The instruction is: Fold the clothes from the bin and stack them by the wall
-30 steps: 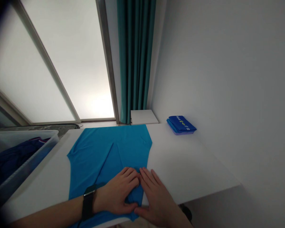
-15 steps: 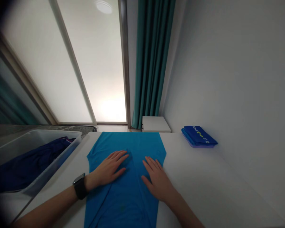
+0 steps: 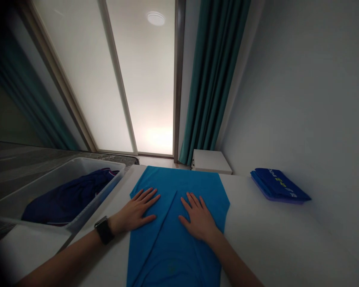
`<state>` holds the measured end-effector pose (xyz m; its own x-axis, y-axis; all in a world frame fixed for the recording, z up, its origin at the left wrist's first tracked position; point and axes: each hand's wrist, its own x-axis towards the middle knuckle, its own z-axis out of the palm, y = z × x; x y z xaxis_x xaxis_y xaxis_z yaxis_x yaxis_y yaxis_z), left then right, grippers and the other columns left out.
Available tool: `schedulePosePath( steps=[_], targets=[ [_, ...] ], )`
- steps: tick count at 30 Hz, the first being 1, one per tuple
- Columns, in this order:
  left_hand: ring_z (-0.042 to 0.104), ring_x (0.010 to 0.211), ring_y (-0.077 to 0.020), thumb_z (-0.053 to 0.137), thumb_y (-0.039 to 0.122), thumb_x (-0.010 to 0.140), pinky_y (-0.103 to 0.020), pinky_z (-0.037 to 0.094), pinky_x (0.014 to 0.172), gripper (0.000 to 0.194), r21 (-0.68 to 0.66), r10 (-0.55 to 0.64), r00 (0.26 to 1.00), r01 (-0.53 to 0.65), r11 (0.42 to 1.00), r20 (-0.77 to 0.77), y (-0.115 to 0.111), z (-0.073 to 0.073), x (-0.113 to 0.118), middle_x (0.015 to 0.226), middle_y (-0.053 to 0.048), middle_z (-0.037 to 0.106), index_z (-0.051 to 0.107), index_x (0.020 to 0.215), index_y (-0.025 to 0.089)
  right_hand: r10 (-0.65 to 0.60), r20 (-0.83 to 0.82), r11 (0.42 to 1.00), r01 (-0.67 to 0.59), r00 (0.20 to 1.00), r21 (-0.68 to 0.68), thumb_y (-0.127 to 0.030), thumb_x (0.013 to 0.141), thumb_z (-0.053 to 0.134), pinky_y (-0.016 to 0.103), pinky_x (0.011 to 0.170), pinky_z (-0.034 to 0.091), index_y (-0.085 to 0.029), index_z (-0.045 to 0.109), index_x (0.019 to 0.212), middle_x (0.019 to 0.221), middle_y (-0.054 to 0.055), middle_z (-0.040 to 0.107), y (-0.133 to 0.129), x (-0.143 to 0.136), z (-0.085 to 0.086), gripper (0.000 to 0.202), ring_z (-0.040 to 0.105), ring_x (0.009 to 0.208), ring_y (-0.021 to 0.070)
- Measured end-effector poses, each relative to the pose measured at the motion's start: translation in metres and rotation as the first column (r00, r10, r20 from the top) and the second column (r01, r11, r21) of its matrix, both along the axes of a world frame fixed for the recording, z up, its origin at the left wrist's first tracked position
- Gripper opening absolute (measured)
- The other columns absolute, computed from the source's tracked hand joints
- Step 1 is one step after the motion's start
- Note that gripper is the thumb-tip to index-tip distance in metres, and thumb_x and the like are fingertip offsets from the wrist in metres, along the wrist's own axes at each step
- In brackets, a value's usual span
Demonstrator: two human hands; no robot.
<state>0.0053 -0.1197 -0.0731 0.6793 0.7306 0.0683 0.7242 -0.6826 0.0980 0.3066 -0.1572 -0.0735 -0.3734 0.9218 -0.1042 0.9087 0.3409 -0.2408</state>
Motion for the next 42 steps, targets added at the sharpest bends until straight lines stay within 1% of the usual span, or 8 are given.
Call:
schedulePosePath(
  steps=[5, 9, 13, 17, 22, 28, 36, 42],
  targets=[
    [0.021, 0.146, -0.035, 0.038, 0.067, 0.094, -0.059, 0.018, 0.117, 0.074, -0.026, -0.003, 1.0, 0.003, 1.0, 0.004, -0.002, 0.001, -0.003, 0.161, -0.007, 0.02, 0.017, 0.155, 0.031, -0.014, 0.011, 1.0, 0.014, 1.0, 0.011, -0.07, 0.094, 0.018, 0.047, 0.121, 0.003, -0.029, 0.01, 0.156, 0.163, 0.0, 0.007, -0.001, 0.002, -0.001, 0.074, 0.005, 0.149, 0.0224],
    [0.02, 0.147, -0.0337, 0.037, 0.066, 0.095, -0.057, 0.017, 0.117, 0.073, -0.024, -0.002, 1.0, 0.002, 1.0, 0.004, -0.002, 0.001, -0.006, 0.161, -0.006, 0.02, 0.016, 0.155, 0.032, -0.032, 0.032, 0.998, 0.03, 0.999, 0.059, -0.068, 0.095, 0.019, 0.049, 0.121, 0.003, -0.029, 0.015, 0.155, 0.163, 0.001, 0.01, -0.001, 0.012, -0.001, 0.072, 0.007, 0.149, 0.024],
    [0.022, 0.146, -0.0326, 0.036, 0.066, 0.095, -0.056, 0.018, 0.117, 0.071, -0.002, -0.002, 1.0, 0.002, 1.0, 0.003, -0.002, 0.0, -0.007, 0.161, -0.005, 0.021, 0.016, 0.155, 0.033, -0.076, 0.053, 0.993, 0.071, 0.996, 0.094, -0.068, 0.095, 0.019, 0.05, 0.12, 0.005, -0.03, 0.018, 0.155, 0.163, 0.003, 0.01, 0.0, 0.022, -0.008, 0.071, 0.008, 0.149, 0.0252],
    [0.025, 0.145, -0.0327, 0.037, 0.067, 0.094, -0.055, 0.018, 0.117, 0.072, 0.02, -0.009, 1.0, 0.009, 1.0, 0.013, -0.002, -0.001, -0.008, 0.16, -0.005, 0.023, 0.017, 0.155, 0.033, -0.073, 0.056, 0.993, 0.068, 0.996, 0.095, -0.068, 0.095, 0.019, 0.05, 0.12, 0.006, -0.032, 0.016, 0.155, 0.163, 0.001, 0.009, 0.001, 0.026, -0.013, 0.069, 0.007, 0.149, 0.0246],
    [0.022, 0.146, -0.0344, 0.036, 0.068, 0.094, -0.059, 0.017, 0.116, 0.074, -0.012, -0.01, 1.0, 0.01, 1.0, -0.009, -0.002, 0.0, -0.008, 0.16, -0.007, 0.021, 0.015, 0.155, 0.032, -0.086, 0.07, 0.994, 0.081, 0.994, 0.079, -0.07, 0.094, 0.017, 0.05, 0.12, 0.006, -0.031, 0.017, 0.155, 0.162, 0.003, 0.011, 0.002, 0.026, -0.007, 0.072, 0.008, 0.149, 0.0236],
    [0.022, 0.146, -0.0336, 0.033, 0.069, 0.094, -0.06, 0.017, 0.116, 0.074, -0.003, -0.008, 0.999, 0.007, 1.0, -0.049, -0.002, 0.002, -0.008, 0.161, -0.007, 0.019, 0.013, 0.155, 0.032, -0.175, 0.118, 0.982, 0.165, 0.977, 0.09, -0.072, 0.093, 0.016, 0.051, 0.12, 0.006, -0.028, 0.02, 0.154, 0.162, 0.004, 0.013, 0.004, 0.038, -0.006, 0.076, 0.008, 0.149, 0.0242],
    [0.021, 0.146, -0.0347, 0.036, 0.067, 0.094, -0.06, 0.014, 0.117, 0.074, -0.007, -0.004, 0.999, 0.004, 1.0, -0.035, -0.011, 0.002, -0.01, 0.161, -0.008, 0.019, 0.014, 0.155, 0.031, -0.16, 0.112, 0.981, 0.145, 0.981, 0.127, -0.072, 0.093, 0.017, 0.054, 0.12, 0.004, -0.031, 0.016, 0.154, 0.162, 0.003, 0.011, -0.004, 0.042, -0.018, 0.074, 0.007, 0.149, 0.0255],
    [0.023, 0.145, -0.0354, 0.041, 0.066, 0.093, -0.058, 0.015, 0.117, 0.076, -0.004, -0.031, 1.0, 0.031, 1.0, 0.003, -0.02, 0.001, -0.016, 0.16, -0.007, 0.02, 0.014, 0.155, 0.032, -0.155, 0.102, 0.985, 0.147, 0.983, 0.086, -0.072, 0.093, 0.019, 0.054, 0.12, 0.004, -0.032, 0.015, 0.154, 0.163, 0.003, 0.009, -0.012, 0.043, -0.013, 0.074, 0.006, 0.149, 0.0262]
  ],
)
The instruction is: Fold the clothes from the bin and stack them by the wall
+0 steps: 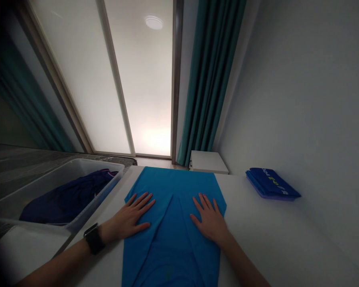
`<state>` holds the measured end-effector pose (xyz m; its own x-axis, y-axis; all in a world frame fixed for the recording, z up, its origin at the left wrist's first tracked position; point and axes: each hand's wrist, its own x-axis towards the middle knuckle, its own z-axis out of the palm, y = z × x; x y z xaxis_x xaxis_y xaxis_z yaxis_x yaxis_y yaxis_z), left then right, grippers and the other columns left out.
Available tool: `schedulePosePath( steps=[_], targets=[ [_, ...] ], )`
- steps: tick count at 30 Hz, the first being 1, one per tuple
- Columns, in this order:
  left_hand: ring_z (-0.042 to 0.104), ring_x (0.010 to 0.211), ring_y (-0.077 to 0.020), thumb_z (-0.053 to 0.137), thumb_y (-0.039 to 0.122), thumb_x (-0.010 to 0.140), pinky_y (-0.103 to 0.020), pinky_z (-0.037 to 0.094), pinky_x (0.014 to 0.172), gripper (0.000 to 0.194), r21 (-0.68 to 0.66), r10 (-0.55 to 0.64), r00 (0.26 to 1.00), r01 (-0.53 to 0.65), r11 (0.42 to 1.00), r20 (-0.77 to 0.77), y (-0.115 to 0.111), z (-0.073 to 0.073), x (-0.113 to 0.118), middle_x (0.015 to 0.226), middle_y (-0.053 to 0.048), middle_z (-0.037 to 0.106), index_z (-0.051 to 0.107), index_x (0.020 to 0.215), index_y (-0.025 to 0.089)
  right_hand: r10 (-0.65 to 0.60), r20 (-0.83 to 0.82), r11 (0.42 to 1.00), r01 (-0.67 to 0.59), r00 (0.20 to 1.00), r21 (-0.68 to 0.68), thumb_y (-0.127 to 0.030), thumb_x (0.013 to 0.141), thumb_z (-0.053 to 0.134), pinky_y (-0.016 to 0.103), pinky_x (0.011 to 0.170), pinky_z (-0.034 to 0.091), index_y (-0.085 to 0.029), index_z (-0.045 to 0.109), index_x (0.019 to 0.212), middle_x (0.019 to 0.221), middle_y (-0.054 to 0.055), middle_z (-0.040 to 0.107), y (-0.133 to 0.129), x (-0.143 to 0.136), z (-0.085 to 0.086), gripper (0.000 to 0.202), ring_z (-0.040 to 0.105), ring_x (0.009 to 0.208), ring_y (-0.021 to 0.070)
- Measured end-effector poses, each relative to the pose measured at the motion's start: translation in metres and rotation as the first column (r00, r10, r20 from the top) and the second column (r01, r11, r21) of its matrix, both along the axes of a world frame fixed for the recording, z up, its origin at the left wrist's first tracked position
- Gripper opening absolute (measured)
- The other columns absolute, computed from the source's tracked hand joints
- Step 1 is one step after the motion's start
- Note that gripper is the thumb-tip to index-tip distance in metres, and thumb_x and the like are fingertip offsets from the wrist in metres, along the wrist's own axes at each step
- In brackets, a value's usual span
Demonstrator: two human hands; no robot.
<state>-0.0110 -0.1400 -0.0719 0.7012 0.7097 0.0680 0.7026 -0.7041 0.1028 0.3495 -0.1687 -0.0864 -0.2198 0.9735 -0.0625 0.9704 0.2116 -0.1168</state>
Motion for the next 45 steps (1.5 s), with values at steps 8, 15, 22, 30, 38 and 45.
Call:
schedulePosePath(
  steps=[8, 15, 22, 30, 38, 45],
  targets=[
    [0.022, 0.146, -0.0317, 0.036, 0.06, 0.098, -0.054, 0.016, 0.119, 0.069, 0.016, -0.041, 0.997, 0.04, 0.999, 0.061, -0.016, 0.02, 0.03, 0.161, -0.005, 0.02, 0.012, 0.156, 0.031, 0.093, -0.079, 0.995, -0.091, 0.993, 0.029, -0.066, 0.096, 0.018, 0.051, 0.12, 0.003, -0.029, 0.014, 0.155, 0.163, 0.001, 0.006, -0.014, -0.034, 0.02, 0.07, 0.005, 0.149, 0.024],
    [0.019, 0.147, -0.033, 0.037, 0.07, 0.092, -0.055, 0.016, 0.118, 0.082, -0.108, -0.077, 0.996, 0.081, 0.991, 0.046, -0.031, 0.012, 0.056, 0.16, -0.01, 0.019, 0.015, 0.156, 0.025, 0.059, -0.086, 0.998, -0.062, 0.995, -0.028, -0.06, 0.098, 0.011, 0.048, 0.121, 0.001, -0.019, 0.013, 0.156, 0.162, 0.004, 0.008, -0.017, -0.06, 0.011, 0.071, 0.005, 0.149, 0.0235],
    [0.018, 0.147, -0.0329, 0.037, 0.066, 0.095, -0.056, 0.015, 0.119, 0.077, -0.107, -0.083, 0.993, 0.092, 0.99, 0.081, -0.035, 0.018, 0.055, 0.16, -0.009, 0.019, 0.014, 0.156, 0.026, 0.065, -0.104, 0.998, -0.066, 0.992, -0.004, -0.06, 0.098, 0.01, 0.049, 0.121, 0.003, -0.021, 0.016, 0.156, 0.162, 0.001, 0.01, -0.018, -0.057, 0.017, 0.069, 0.007, 0.149, 0.0233],
    [0.019, 0.147, -0.0318, 0.046, 0.063, 0.092, -0.055, 0.018, 0.119, 0.082, -0.087, -0.092, 0.991, 0.101, 0.991, 0.098, -0.056, 0.009, 0.065, 0.161, -0.008, 0.019, 0.011, 0.157, 0.027, 0.106, -0.111, 0.993, -0.112, 0.988, -0.047, -0.065, 0.096, 0.019, 0.049, 0.121, 0.002, -0.021, 0.017, 0.155, 0.161, 0.001, 0.007, -0.048, -0.064, 0.017, 0.074, 0.006, 0.149, 0.0266],
    [0.021, 0.147, -0.0286, 0.033, 0.057, 0.1, -0.05, 0.021, 0.119, 0.068, -0.076, -0.073, 0.99, 0.082, 0.994, 0.119, -0.018, 0.016, 0.058, 0.161, -0.007, 0.019, 0.013, 0.156, 0.026, 0.104, -0.12, 0.994, -0.108, 0.987, -0.026, -0.064, 0.097, 0.014, 0.048, 0.122, 0.002, -0.023, 0.015, 0.155, 0.161, 0.0, 0.009, -0.025, -0.056, 0.027, 0.072, 0.005, 0.149, 0.0225],
    [0.024, 0.146, -0.0278, 0.034, 0.058, 0.099, -0.05, 0.019, 0.119, 0.065, -0.023, -0.024, 0.997, 0.026, 0.999, 0.068, 0.032, 0.004, 0.041, 0.16, -0.006, 0.024, 0.019, 0.155, 0.029, 0.068, -0.083, 0.997, -0.071, 0.994, -0.037, -0.067, 0.096, 0.011, 0.048, 0.121, 0.005, -0.022, 0.019, 0.155, 0.162, 0.003, 0.012, 0.005, -0.037, 0.019, 0.074, 0.008, 0.149, 0.0226]
  ],
)
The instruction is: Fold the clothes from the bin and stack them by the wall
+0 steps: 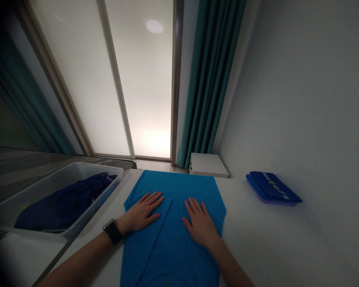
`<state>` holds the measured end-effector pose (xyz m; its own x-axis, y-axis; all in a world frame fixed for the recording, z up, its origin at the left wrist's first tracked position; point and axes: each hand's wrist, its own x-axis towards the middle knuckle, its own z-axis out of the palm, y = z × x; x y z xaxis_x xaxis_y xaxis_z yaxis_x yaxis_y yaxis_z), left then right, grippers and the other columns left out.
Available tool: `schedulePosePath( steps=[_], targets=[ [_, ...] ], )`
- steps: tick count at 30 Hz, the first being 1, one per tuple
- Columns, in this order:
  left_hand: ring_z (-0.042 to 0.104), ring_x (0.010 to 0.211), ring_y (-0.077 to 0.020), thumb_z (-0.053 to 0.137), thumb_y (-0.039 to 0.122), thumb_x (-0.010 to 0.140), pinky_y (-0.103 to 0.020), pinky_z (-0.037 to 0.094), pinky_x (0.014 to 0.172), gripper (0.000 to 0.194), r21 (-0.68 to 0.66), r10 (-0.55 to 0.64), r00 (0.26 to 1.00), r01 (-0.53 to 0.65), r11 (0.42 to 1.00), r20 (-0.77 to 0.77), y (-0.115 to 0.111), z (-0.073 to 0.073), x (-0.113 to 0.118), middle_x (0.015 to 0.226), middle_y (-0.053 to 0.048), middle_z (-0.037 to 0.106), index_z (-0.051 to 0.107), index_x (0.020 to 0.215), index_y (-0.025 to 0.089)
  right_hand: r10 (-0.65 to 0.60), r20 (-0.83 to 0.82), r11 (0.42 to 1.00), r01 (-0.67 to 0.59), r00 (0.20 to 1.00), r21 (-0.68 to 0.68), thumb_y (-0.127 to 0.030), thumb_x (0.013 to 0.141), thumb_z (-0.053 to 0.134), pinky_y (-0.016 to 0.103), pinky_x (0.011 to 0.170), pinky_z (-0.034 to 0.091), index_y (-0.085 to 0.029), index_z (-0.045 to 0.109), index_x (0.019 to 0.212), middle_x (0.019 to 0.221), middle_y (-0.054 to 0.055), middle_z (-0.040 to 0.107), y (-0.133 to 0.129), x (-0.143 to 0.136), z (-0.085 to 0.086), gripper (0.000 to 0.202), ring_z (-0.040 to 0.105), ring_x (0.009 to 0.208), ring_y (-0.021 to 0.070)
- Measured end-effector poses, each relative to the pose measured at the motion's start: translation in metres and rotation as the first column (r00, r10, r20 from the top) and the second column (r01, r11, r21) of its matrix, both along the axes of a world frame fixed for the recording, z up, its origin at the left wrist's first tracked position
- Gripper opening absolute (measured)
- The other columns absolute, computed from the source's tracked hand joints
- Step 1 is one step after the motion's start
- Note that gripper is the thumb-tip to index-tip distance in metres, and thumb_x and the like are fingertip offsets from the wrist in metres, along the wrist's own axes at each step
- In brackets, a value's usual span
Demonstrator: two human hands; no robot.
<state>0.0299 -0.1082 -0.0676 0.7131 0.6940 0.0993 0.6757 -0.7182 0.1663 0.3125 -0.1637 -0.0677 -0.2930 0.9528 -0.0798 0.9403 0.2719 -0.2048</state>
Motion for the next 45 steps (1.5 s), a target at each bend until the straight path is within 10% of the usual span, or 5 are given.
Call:
schedulePosePath(
  steps=[18, 30, 45],
  targets=[
    [0.024, 0.146, -0.0271, 0.032, 0.056, 0.1, -0.05, 0.019, 0.119, 0.064, 0.005, 0.007, 1.0, -0.007, 1.0, 0.014, -0.001, -0.007, -0.004, 0.161, -0.004, 0.02, 0.013, 0.156, 0.031, -0.01, -0.032, 1.0, 0.01, 0.999, -0.002, -0.066, 0.097, 0.015, 0.05, 0.121, 0.004, -0.027, 0.014, 0.155, 0.162, -0.002, 0.007, -0.003, 0.002, -0.009, 0.07, 0.006, 0.149, 0.0223],
    [0.023, 0.147, -0.027, 0.038, 0.045, 0.099, -0.045, 0.018, 0.119, 0.06, -0.059, 0.408, 0.909, -0.413, 0.909, -0.086, 0.096, 0.004, -0.018, 0.158, -0.011, 0.027, 0.034, 0.151, 0.016, -0.249, 0.079, 0.968, 0.249, 0.965, 0.005, -0.049, 0.099, 0.022, 0.045, 0.12, 0.009, -0.015, 0.023, 0.154, 0.161, 0.007, 0.017, 0.092, 0.072, -0.011, 0.065, 0.013, 0.148, 0.0221],
    [0.018, 0.148, -0.0215, 0.03, 0.047, 0.1, -0.046, 0.01, 0.12, 0.058, -0.045, 0.508, 0.856, -0.513, 0.857, -0.091, 0.097, -0.014, -0.035, 0.16, -0.004, 0.022, 0.03, 0.153, 0.022, -0.296, 0.138, 0.955, 0.295, 0.945, 0.025, -0.058, 0.098, 0.017, 0.049, 0.12, 0.004, -0.023, 0.016, 0.155, 0.162, 0.001, 0.01, 0.091, 0.092, -0.037, 0.067, 0.01, 0.149, 0.019]
  ],
)
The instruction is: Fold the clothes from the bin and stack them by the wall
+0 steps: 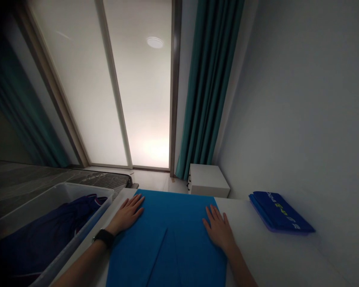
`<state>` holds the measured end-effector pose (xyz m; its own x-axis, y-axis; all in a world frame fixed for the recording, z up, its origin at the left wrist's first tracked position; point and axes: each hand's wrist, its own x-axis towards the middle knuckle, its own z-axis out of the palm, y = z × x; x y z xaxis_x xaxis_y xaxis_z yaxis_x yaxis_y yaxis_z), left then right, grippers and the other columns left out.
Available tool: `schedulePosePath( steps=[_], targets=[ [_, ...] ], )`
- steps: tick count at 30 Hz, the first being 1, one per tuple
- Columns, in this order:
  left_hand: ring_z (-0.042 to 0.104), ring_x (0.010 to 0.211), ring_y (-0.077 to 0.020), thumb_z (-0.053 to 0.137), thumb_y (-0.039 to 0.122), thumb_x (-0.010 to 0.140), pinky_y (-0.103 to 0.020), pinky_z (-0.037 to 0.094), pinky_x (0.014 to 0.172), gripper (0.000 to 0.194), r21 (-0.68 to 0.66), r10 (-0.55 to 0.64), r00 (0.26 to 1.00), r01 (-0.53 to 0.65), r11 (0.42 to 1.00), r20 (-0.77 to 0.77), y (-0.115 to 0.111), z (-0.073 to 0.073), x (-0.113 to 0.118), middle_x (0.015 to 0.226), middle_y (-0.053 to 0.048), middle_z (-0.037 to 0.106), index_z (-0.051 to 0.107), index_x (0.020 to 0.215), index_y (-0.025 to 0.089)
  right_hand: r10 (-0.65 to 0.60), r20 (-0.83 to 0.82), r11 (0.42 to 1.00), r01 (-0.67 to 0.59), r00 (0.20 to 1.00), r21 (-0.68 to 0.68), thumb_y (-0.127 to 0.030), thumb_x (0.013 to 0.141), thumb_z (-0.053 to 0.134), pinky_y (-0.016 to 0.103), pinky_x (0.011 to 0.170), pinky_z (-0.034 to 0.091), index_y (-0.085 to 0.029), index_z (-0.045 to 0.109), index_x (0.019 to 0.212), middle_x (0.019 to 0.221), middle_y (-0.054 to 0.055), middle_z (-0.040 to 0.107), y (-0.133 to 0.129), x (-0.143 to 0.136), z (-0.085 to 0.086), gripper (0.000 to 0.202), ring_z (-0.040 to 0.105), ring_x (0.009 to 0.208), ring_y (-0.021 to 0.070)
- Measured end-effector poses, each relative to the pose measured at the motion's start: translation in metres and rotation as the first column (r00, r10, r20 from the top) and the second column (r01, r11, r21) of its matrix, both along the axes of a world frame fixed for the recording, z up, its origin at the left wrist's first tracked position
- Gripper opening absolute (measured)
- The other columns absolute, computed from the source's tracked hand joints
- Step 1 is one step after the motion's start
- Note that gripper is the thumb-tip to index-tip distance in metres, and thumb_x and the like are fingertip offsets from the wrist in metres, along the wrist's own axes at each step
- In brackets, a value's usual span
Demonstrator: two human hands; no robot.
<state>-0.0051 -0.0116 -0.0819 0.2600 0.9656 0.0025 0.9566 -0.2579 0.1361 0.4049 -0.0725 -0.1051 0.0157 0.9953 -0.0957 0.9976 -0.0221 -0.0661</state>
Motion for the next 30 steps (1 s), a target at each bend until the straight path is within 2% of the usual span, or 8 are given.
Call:
schedulePosePath(
  steps=[8, 15, 26, 28, 30],
  targets=[
    [0.017, 0.148, -0.022, 0.029, 0.046, 0.1, -0.048, 0.009, 0.12, 0.058, -0.026, 0.005, 0.999, -0.006, 1.0, -0.038, -0.005, 0.005, 0.003, 0.16, -0.005, 0.019, 0.027, 0.153, 0.022, -0.014, 0.028, 1.0, 0.014, 1.0, -0.005, -0.058, 0.098, 0.017, 0.051, 0.12, 0.005, -0.023, 0.016, 0.155, 0.162, 0.002, 0.01, -0.006, 0.002, -0.001, 0.067, 0.009, 0.149, 0.02],
    [0.021, 0.148, -0.0237, 0.031, 0.045, 0.1, -0.05, 0.01, 0.119, 0.057, 0.016, -0.016, 0.999, 0.016, 1.0, -0.028, -0.011, -0.003, -0.001, 0.16, -0.005, 0.022, 0.031, 0.152, 0.023, -0.005, 0.005, 0.997, 0.006, 1.0, -0.074, -0.058, 0.097, 0.018, 0.051, 0.12, 0.003, -0.024, 0.016, 0.155, 0.162, 0.002, 0.009, -0.009, 0.002, 0.009, 0.067, 0.008, 0.149, 0.0206],
    [0.021, 0.148, -0.0237, 0.029, 0.046, 0.1, -0.051, 0.008, 0.119, 0.058, -0.017, -0.021, 1.0, 0.02, 1.0, -0.019, -0.02, -0.006, -0.006, 0.16, -0.004, 0.022, 0.03, 0.153, 0.023, -0.019, -0.005, 0.998, 0.019, 1.0, -0.066, -0.061, 0.097, 0.015, 0.051, 0.12, 0.001, -0.025, 0.015, 0.155, 0.162, 0.0, 0.007, -0.024, 0.002, 0.005, 0.069, 0.007, 0.149, 0.0199],
    [0.024, 0.146, -0.0243, 0.032, 0.046, 0.099, -0.05, 0.01, 0.119, 0.057, -0.012, -0.006, 1.0, 0.006, 1.0, 0.003, -0.02, -0.004, -0.005, 0.159, -0.004, 0.026, 0.034, 0.151, 0.023, -0.027, -0.03, 0.997, 0.025, 0.999, -0.077, -0.059, 0.097, 0.015, 0.052, 0.12, 0.0, -0.025, 0.016, 0.155, 0.162, 0.0, 0.008, -0.023, 0.002, 0.007, 0.067, 0.007, 0.149, 0.0198],
    [0.032, 0.142, -0.0256, 0.036, 0.044, 0.097, -0.047, 0.018, 0.117, 0.054, 0.015, 0.038, 0.998, -0.039, 0.999, 0.05, -0.017, 0.001, -0.004, 0.155, -0.005, 0.036, 0.043, 0.146, 0.023, -0.043, -0.06, 0.996, 0.038, 0.997, -0.082, -0.056, 0.097, 0.014, 0.052, 0.12, 0.002, -0.026, 0.02, 0.154, 0.162, -0.001, 0.01, -0.019, 0.003, 0.008, 0.065, 0.008, 0.149, 0.0199]
  ],
)
